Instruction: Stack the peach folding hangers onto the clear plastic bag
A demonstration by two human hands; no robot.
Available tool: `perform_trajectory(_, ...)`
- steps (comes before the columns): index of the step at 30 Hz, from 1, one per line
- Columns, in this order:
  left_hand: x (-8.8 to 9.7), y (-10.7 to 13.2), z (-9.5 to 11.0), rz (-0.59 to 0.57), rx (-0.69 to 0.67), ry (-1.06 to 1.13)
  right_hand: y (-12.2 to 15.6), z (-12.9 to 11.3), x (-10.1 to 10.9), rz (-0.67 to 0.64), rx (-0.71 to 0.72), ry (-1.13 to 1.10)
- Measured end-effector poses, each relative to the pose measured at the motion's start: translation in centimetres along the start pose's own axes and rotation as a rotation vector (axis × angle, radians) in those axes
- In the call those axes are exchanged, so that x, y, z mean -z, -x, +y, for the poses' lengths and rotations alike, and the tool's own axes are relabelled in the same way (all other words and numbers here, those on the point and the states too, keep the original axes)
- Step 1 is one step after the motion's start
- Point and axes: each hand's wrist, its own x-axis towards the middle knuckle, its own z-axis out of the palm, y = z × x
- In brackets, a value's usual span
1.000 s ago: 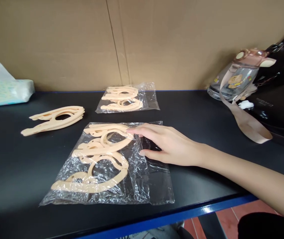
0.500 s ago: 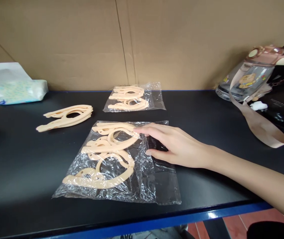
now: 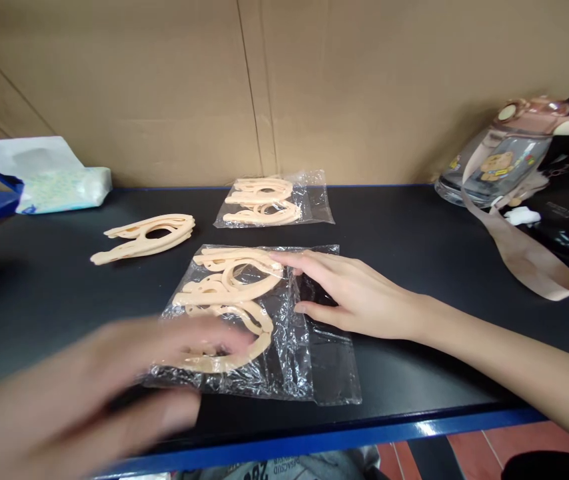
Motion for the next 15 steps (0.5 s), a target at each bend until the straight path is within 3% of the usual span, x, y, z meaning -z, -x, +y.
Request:
perform_trajectory(3,2.4,-2.1,-4.5,0.163,0.052,-0.092,-0.1,0.0,0.0,-0.012,0.008,0.008)
perform_trajectory(7,3.2,-3.6,-8.6,-0.010,0.160,-0.187,0.0,0.0,0.1,-0.014,0.011,0.019)
perform_trajectory(10,2.8,-4.1,-9.2,-0.068,0.157,-0.193,0.0,0.0,0.1,-0.015,0.010,0.014)
perform_trajectory(15,2.0,-4.0,-9.1,0.043,0.124,-0.178,-0.1,0.5,-0.1,-0.033,0.025,0.003)
